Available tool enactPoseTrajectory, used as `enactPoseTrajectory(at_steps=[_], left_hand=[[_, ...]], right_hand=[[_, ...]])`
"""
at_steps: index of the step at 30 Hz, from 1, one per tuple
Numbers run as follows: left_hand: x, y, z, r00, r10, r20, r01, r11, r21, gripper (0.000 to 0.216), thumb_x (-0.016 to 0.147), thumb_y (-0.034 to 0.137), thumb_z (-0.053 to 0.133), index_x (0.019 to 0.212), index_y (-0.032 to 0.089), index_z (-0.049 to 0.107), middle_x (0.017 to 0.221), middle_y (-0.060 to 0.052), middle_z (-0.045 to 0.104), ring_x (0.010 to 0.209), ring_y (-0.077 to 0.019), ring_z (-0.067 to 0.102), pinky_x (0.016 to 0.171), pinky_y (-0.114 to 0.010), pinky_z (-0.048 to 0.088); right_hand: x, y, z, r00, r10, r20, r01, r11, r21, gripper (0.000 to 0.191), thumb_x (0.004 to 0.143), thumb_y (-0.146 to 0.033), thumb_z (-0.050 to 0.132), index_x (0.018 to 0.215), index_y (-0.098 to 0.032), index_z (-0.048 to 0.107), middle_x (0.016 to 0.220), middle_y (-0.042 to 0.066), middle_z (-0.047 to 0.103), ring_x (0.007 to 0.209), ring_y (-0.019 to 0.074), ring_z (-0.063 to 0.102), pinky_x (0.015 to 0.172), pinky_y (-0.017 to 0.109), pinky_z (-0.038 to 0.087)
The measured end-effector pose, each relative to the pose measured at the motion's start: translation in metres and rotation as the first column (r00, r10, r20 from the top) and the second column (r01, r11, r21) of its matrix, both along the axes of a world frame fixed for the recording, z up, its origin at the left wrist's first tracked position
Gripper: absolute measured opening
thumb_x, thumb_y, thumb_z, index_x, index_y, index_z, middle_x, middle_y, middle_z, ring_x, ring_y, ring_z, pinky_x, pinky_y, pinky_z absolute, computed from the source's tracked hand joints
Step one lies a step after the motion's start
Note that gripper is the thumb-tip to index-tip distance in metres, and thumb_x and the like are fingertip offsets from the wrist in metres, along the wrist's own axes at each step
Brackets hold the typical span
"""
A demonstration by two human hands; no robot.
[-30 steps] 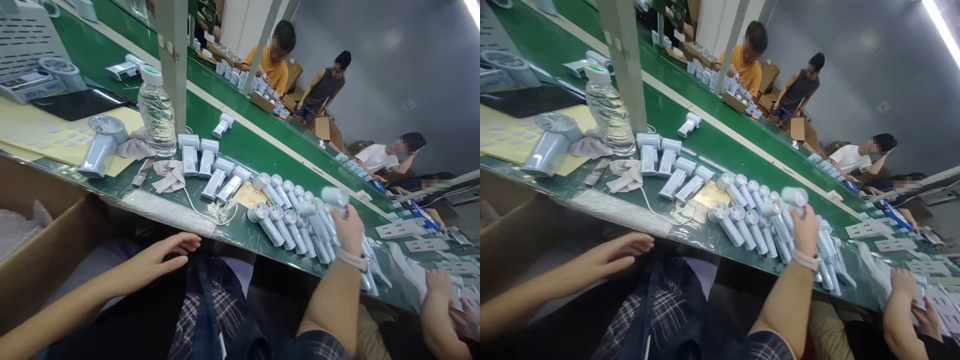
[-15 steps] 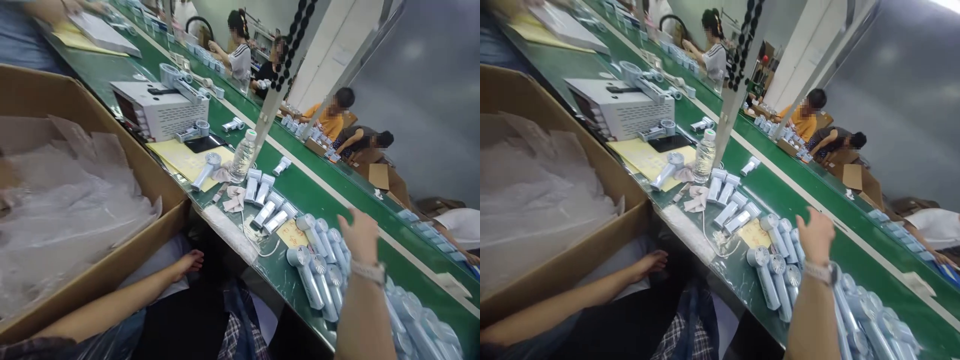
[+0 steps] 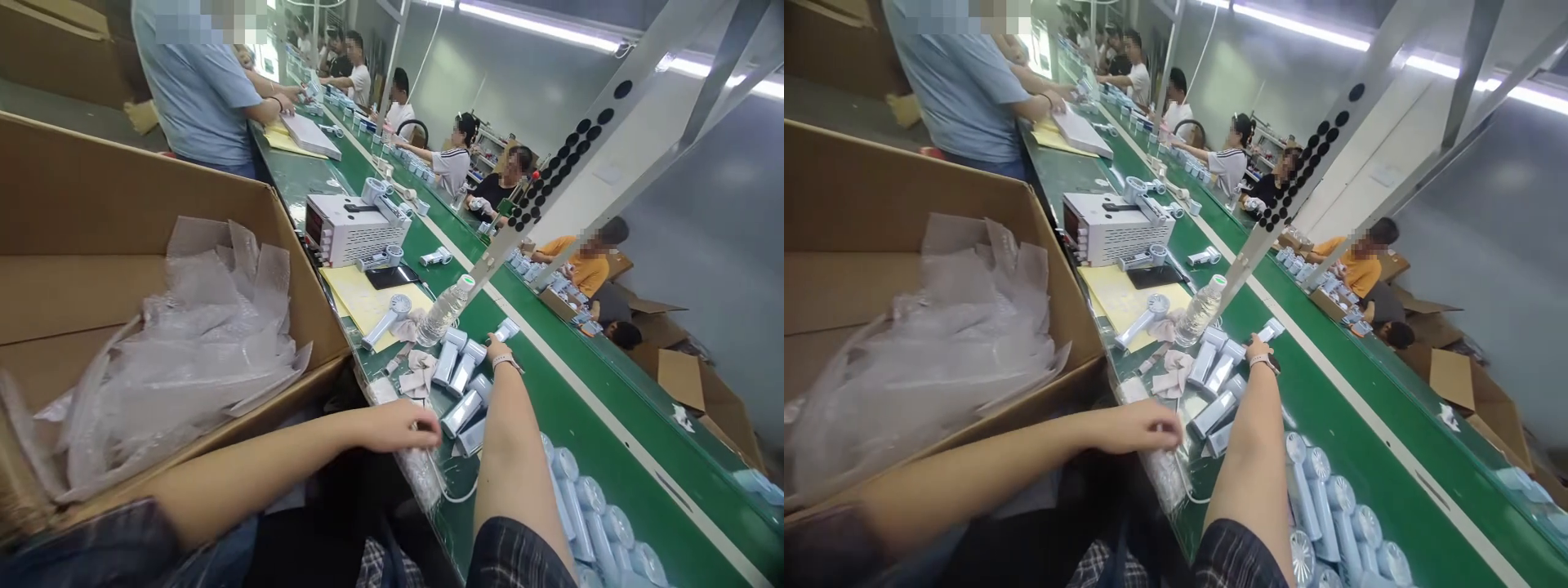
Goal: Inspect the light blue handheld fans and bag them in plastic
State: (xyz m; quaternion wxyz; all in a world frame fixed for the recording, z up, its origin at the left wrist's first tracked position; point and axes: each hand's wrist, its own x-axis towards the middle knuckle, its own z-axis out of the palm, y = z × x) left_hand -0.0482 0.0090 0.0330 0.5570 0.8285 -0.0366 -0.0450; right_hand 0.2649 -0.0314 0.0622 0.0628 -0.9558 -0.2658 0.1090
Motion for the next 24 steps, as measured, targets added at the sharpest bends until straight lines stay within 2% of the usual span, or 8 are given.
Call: enactPoseTrajectory(at_steps=[2,7,12,15,16,18,20,24], left_hand=[[0.036,-0.019,0.007,0.966,0.254,0.050,-0.258,0.922,0.289,0.032,0.092,0.038,0.056,0.114,0.017,0.067,0.115,-0.016,0.072,0.106,-0.0300,0.067,0.094,-0.039,0.050],[0.088,-0.053,-0.001,0.937,0.349,-0.004,-0.327,0.882,0.340,0.070,0.090,0.034,0.062,0.150,0.005,0.038,0.135,-0.034,0.058,0.124,-0.0450,0.058,0.100,-0.053,0.046],[0.075,-0.025,0.002,0.947,0.314,-0.062,-0.303,0.941,0.150,0.071,0.090,0.031,0.060,0.150,0.005,0.032,0.124,-0.026,0.064,0.109,-0.0353,0.068,0.094,-0.044,0.052],[0.053,-0.011,0.001,0.975,0.213,-0.066,-0.223,0.951,-0.216,0.056,0.096,0.043,0.051,0.141,0.012,0.040,0.110,-0.013,0.067,0.089,-0.0217,0.070,0.083,-0.035,0.056],[0.045,-0.011,0.000,0.982,0.180,-0.056,-0.186,0.890,-0.416,0.054,0.094,0.046,0.055,0.135,0.014,0.044,0.102,-0.009,0.067,0.084,-0.0193,0.069,0.081,-0.033,0.056],[0.032,-0.017,-0.003,0.988,0.152,-0.040,-0.130,0.642,-0.755,0.057,0.083,0.049,0.072,0.124,0.017,0.048,0.091,-0.004,0.065,0.081,-0.0182,0.069,0.079,-0.034,0.056],[0.023,-0.027,-0.005,0.985,0.160,-0.066,-0.131,0.439,-0.889,0.063,0.073,0.050,0.084,0.118,0.019,0.051,0.093,-0.005,0.068,0.082,-0.0194,0.069,0.080,-0.035,0.057],[0.015,-0.032,-0.011,0.947,0.286,-0.149,-0.238,0.307,-0.922,0.070,0.063,0.063,0.089,0.105,0.015,0.061,0.095,-0.009,0.073,0.083,-0.0191,0.069,0.076,-0.030,0.056]], right_hand=[[0.001,-0.008,0.004,1.000,-0.003,-0.014,0.004,0.999,0.053,0.035,0.099,-0.036,0.065,0.129,-0.018,0.062,0.131,0.010,0.063,0.114,0.0245,0.065,0.097,0.047,0.057],[-0.003,-0.057,0.033,0.999,-0.032,-0.015,0.035,0.961,0.275,0.033,0.102,-0.036,0.059,0.130,-0.018,0.060,0.122,0.009,0.066,0.102,0.0204,0.067,0.089,0.040,0.059],[-0.056,-0.130,0.064,1.000,-0.002,0.000,0.002,0.875,0.485,0.044,0.099,-0.036,0.044,0.139,-0.020,0.053,0.104,0.003,0.065,0.089,0.0169,0.065,0.084,0.034,0.058],[-0.117,-0.167,0.063,0.993,0.077,0.090,-0.116,0.782,0.612,0.045,0.093,-0.043,0.055,0.134,-0.024,0.059,0.108,0.004,0.065,0.090,0.0202,0.063,0.090,0.040,0.055],[-0.139,-0.175,0.058,0.988,0.081,0.133,-0.149,0.736,0.661,0.043,0.092,-0.043,0.057,0.131,-0.025,0.061,0.110,0.006,0.065,0.090,0.0213,0.063,0.090,0.042,0.055],[-0.181,-0.183,0.039,0.981,0.089,0.172,-0.187,0.663,0.725,0.039,0.094,-0.041,0.056,0.129,-0.025,0.062,0.113,0.008,0.066,0.091,0.0234,0.063,0.090,0.045,0.054],[-0.218,-0.183,0.016,0.975,0.124,0.185,-0.221,0.651,0.727,0.035,0.098,-0.038,0.051,0.129,-0.025,0.062,0.117,0.010,0.065,0.099,0.0261,0.063,0.093,0.048,0.053],[-0.253,-0.181,-0.022,0.900,0.349,0.261,-0.436,0.685,0.584,0.039,0.103,-0.031,0.043,0.138,-0.027,0.060,0.142,0.014,0.056,0.132,0.0300,0.053,0.109,0.052,0.046]])
